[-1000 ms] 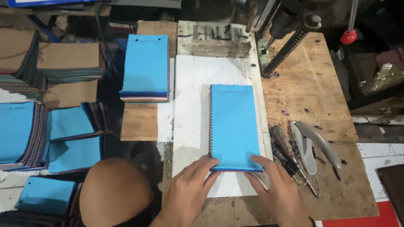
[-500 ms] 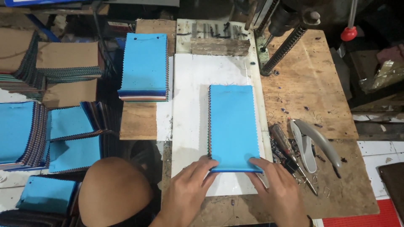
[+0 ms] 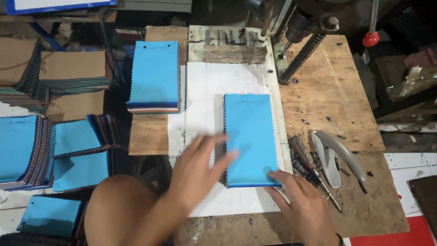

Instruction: The person aligns a stack of blue notebook covers on a workbench, then uses a binder clip to secure the pages. They trim the edges of the cover with scissors and position the notebook under a drill press to punch holes along the spine.

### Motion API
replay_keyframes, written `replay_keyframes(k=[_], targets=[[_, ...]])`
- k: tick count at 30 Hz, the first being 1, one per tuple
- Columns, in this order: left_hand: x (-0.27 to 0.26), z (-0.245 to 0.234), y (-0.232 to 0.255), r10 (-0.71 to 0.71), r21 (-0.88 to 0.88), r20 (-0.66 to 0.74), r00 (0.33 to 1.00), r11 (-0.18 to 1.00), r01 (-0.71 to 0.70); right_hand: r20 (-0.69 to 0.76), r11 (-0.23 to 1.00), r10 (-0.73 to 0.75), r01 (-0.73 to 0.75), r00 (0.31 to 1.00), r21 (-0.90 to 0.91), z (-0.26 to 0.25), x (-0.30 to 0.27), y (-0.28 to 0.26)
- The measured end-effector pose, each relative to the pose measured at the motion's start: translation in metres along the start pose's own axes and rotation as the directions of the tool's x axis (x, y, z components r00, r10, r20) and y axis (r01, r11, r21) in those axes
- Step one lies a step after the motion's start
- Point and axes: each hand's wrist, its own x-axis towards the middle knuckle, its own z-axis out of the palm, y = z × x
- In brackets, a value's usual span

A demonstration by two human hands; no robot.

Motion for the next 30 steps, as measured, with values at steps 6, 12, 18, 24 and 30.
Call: replay_keyframes(k=[6, 12, 18, 24, 30], targets=[[0.147, 0.024, -0.025, 0.178, 0.316, 0.18, 0.967, 0.921, -0.228, -0.027, 0.999, -0.027, 0.026, 0.999, -0.047, 0.008, -0.005, 0.004], [0.196, 0.033, -0.022, 0.122, 0.44, 0.376, 0.919, 0.849, -0.292, -0.101, 0.997, 0.049, -0.055, 0.994, -0.06, 0.007, -0.001, -0.002], [0.19, 0.017, 0.008, -0.056, 0.306, 0.415, 0.908, 0.948, -0.082, -0.118, 0.993, 0.011, -0.024, 0.993, -0.112, 0.014, -0.006, 0.006], [0.194, 0.013, 0.024, -0.142, 0.3, 0.515, 0.845, 0.954, -0.023, -0.087, 0.995, -0.012, 0.003, 0.996, -0.102, 0.013, -0.006, 0.009], [0.191, -0.004, 0.044, -0.148, 0.234, 0.673, 0.725, 0.972, -0.019, -0.082, 0.991, -0.03, 0.019, 0.996, -0.133, 0.017, -0.008, 0.014]])
